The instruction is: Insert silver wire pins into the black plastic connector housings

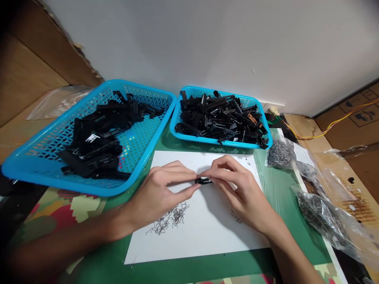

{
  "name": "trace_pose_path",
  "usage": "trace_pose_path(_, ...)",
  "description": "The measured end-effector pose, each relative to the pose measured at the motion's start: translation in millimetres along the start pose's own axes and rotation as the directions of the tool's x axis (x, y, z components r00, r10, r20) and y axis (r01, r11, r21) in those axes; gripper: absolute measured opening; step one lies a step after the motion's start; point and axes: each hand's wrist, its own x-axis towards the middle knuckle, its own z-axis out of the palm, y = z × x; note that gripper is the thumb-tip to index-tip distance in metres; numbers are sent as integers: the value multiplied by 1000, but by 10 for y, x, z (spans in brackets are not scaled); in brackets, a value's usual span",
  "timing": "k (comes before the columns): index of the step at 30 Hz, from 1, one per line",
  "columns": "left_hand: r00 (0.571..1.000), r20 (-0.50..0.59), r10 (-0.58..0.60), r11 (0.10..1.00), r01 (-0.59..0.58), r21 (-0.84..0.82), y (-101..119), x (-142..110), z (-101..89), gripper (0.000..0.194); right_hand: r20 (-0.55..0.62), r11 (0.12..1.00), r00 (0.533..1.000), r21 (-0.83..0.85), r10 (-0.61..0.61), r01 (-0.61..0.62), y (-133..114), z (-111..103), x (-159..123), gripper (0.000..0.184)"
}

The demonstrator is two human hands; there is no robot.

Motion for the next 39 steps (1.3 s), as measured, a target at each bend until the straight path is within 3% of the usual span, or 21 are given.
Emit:
trace_pose_path(3, 1000, -2, 4, 1000, -4, -7, 16, -9, 1, 14, -213, 1000, 977, 25, 15, -10, 2, 82, 13, 21)
trace_pose_path(5, 1000, -9, 0, 1000, 0, -14, 29, -13, -2, 17, -375, 990, 921, 122, 107, -65, -23, 160, 23, 11)
trace_pose_path(7, 1000, -8, -8, 1000, 8, -20, 36, -9, -5, 19, -444, 961, 869, 254, 220, -114, -58, 244, 34, 4)
trace_pose_path(10, 1000, 8, -11, 1000, 11, -19, 31, 6, -8, 17, -427, 925, 858, 357, 286, -131, -100, 346, 54, 7)
trace_pose_path(19, 1000, 7, -9, 1000, 9, -20, 18, 9, -5, 19, -387, 921, 875, 362, 291, -146, -112, 403, 88, 11)
trace_pose_path(26, 997, 33, 70, 997, -71, 31, 10, 7, 2, 14, -390, 981, 905, 152, 173, -122, -152, 378, 61, 21)
trace_pose_path(29, 998, 54, 37, 999, -38, 28, 14, 8, -5, 14, -400, 996, 913, 48, 82, -69, -165, 412, 51, 16)
trace_pose_path(32, 999, 54, -4, 1000, 3, 21, 25, 14, -20, 10, -397, 998, 917, 47, 45, -29, -165, 412, 63, 13)
trace_pose_path(37, 991, -62, -121, 993, 120, -25, 44, 28, -38, 10, -539, 986, 832, 155, 134, -59, -81, 35, 14, 11)
trace_pose_path(39, 984, -83, -157, 987, 153, -55, 52, 25, -39, 10, -446, 988, 882, 89, 152, -125, -30, -176, -79, 16)
